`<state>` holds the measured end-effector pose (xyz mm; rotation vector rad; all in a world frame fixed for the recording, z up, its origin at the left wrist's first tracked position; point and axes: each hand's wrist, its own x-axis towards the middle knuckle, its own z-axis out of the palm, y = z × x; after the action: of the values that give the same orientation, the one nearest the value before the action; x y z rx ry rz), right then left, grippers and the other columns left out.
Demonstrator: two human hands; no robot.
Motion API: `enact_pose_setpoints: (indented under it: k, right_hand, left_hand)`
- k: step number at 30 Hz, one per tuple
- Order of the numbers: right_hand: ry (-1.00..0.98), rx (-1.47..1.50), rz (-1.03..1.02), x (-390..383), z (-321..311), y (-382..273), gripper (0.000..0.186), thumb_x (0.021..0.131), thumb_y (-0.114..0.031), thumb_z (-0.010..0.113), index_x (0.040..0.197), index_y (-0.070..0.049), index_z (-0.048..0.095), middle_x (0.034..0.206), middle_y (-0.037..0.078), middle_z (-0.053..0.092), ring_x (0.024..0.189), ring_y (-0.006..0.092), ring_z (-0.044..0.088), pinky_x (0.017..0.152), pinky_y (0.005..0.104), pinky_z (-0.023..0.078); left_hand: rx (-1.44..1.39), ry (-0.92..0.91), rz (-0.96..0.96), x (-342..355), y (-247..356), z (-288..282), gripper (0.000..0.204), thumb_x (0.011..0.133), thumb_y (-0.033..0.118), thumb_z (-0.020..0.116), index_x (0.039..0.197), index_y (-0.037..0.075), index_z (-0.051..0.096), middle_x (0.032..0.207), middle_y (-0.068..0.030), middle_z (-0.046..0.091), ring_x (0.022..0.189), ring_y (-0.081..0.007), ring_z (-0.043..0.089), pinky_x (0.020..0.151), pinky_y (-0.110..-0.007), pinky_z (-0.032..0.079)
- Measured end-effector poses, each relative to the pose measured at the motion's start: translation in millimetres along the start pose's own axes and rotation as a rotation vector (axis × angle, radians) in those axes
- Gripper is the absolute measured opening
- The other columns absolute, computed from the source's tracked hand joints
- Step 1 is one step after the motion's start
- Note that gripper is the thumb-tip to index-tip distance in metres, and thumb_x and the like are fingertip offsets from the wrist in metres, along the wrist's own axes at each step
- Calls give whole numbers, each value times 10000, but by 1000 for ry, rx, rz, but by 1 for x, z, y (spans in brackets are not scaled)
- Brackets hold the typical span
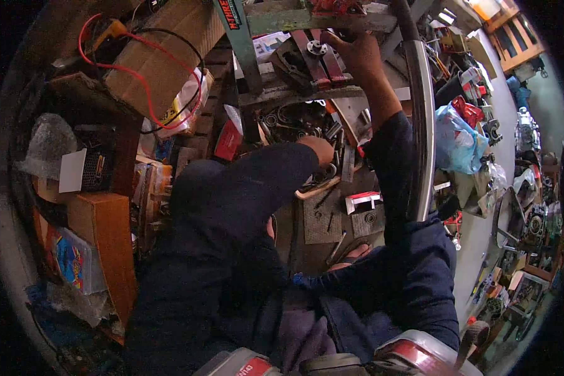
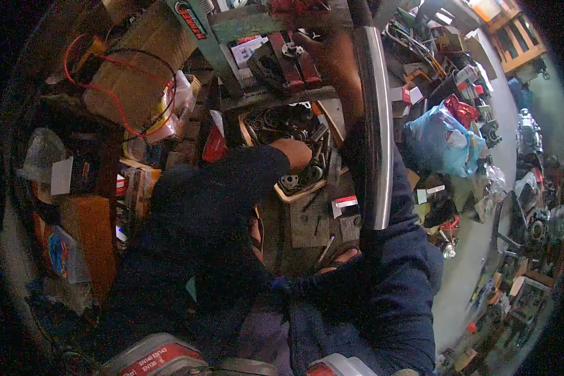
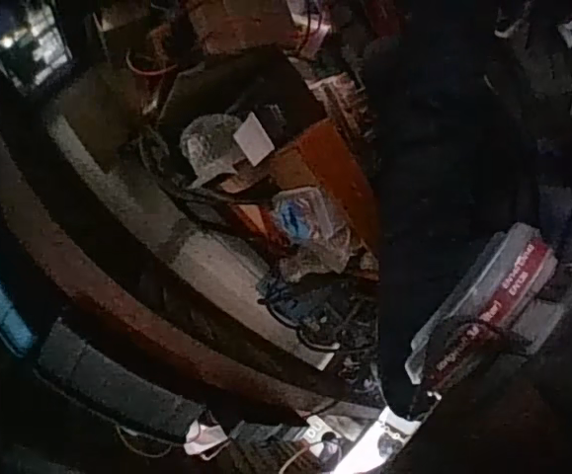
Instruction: The person unboxes a camshaft, removes it from its bubble wrap, and uses a hydraulic press to install a gear onto it while sitting on the floor of a garage.
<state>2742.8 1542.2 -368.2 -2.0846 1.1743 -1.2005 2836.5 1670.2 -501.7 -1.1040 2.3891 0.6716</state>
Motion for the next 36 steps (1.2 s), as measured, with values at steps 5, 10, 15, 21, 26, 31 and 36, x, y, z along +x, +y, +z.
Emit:
enact_pose_setpoints:
  k: [5,10,15,21,26,31,36]
  right_hand:
    - [5,23,-66,9,5,20,430,819,-325,773,1118,-27,691,1079,144,713,1025,249,682,886,370,514]
    - [6,58,-84,9,14,25,413,816,-338,775,1095,-44,696,1038,133,722,1006,255,685,871,381,517]
    - [-18,23,-68,3,1,20,439,792,-369,784,1090,-59,698,1017,131,725,987,259,691,854,390,519]
    - [-43,-3,23,2,3,7,466,766,-360,802,1098,-51,693,1007,129,726,948,257,697,842,386,520]
    - [-12,2,-55,3,2,23,405,805,-194,774,1147,-18,649,1055,165,705,974,259,686,868,369,523]
    - [-9,-47,-34,3,3,24,350,847,-228,738,1120,-21,665,1050,155,710,979,250,679,860,370,511]
    - [-45,47,-34,3,2,45,306,900,-238,681,1105,-11,669,1073,140,711,989,246,674,862,369,504]
  left_hand:
    - [-27,18,21,-9,3,-9,220,848,125,607,996,10,723,998,-192,705,913,-363,688,762,-495,558]
    - [-38,-43,-51,-41,-1,-42,247,814,169,652,992,13,724,1003,-189,694,903,-352,684,776,-492,554]
    - [-199,270,-47,-86,-35,-124,352,862,322,605,1019,27,715,981,-213,684,871,-355,674,784,-471,535]
    - [-363,1279,-183,-60,-92,-126,280,852,240,649,989,-4,628,900,-234,647,898,-401,636,778,-496,505]
    - [-405,1375,-124,-18,-109,-124,186,843,158,651,920,-9,628,859,-246,629,906,-455,604,768,-521,488]
    - [-534,1328,-147,-17,-112,-123,198,874,164,628,938,-22,641,878,-240,651,875,-465,605,744,-533,482]
    - [-669,1194,-33,-26,-95,-133,339,909,315,658,1017,-7,666,892,-212,674,822,-399,640,719,-518,518]
